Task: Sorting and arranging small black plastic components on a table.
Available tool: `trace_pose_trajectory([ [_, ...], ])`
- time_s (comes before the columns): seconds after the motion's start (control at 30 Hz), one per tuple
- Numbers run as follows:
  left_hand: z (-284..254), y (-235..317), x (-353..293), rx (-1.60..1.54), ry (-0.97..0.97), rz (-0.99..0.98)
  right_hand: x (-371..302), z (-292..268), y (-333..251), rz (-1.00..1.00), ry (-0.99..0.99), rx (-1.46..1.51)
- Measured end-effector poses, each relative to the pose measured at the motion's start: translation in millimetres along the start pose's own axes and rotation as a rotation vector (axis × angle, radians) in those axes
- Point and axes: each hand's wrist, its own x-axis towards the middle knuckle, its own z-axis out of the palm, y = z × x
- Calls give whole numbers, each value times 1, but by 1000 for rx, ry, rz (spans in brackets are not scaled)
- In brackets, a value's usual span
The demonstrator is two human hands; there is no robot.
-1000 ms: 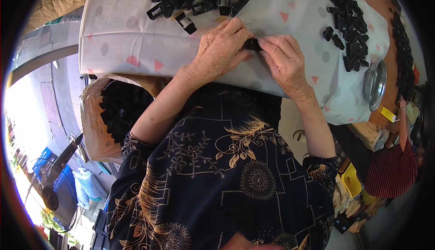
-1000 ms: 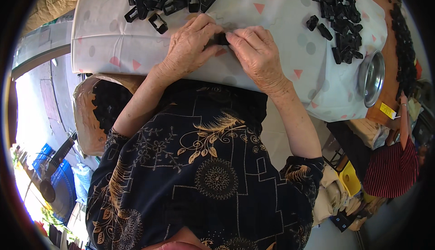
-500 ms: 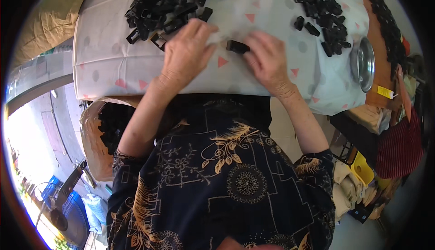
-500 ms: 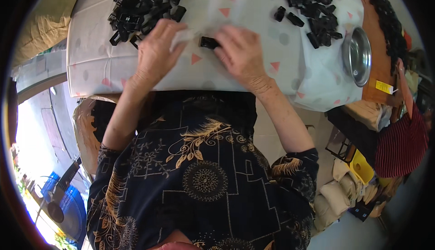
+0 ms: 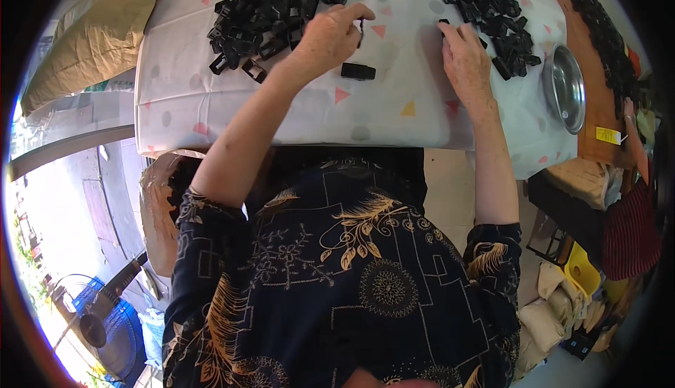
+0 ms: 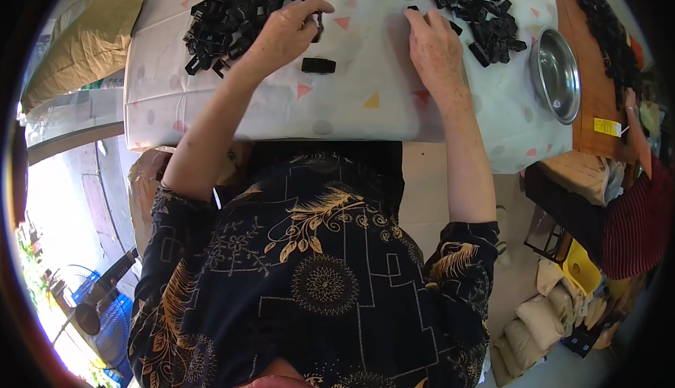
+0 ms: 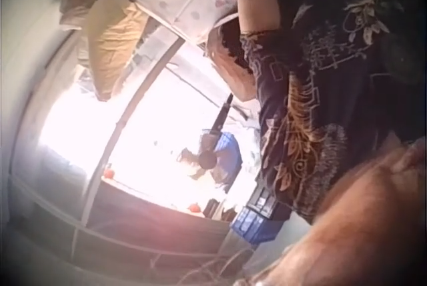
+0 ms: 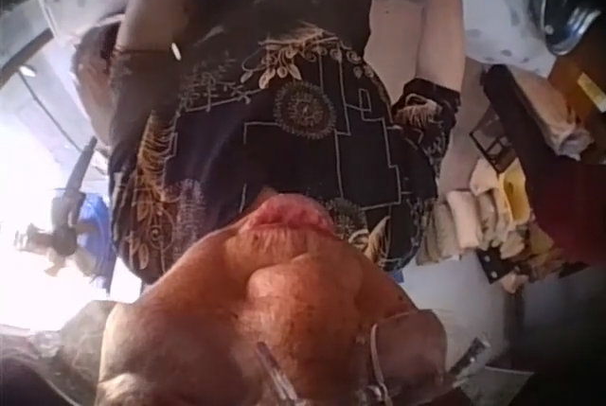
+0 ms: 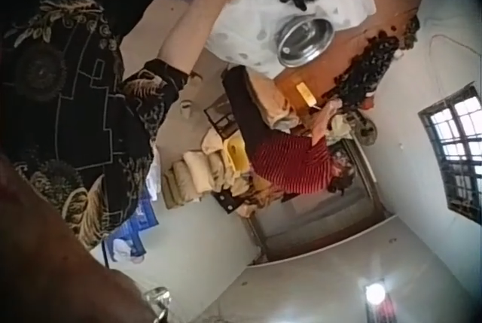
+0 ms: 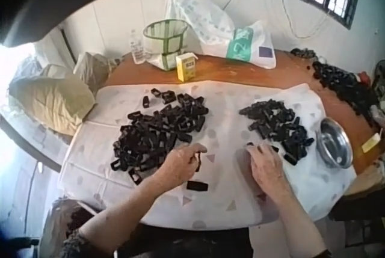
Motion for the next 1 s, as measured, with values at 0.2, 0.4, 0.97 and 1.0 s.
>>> trace_pose_trajectory([
  [0.2, 7, -2, -19, -268, -2, -268, -9, -13, -19, -11, 25, 139],
  [0.4, -2, 3, -23, -152, -93, -177, -7, -6, -60, 38, 44, 508],
  [0.97, 9, 6, -28, -86, -50, -134, 10, 5, -88, -218, -77, 209],
  [1.0, 10, 7, -27, -81, -48, -126, 9, 3, -88, -227, -72, 178],
])
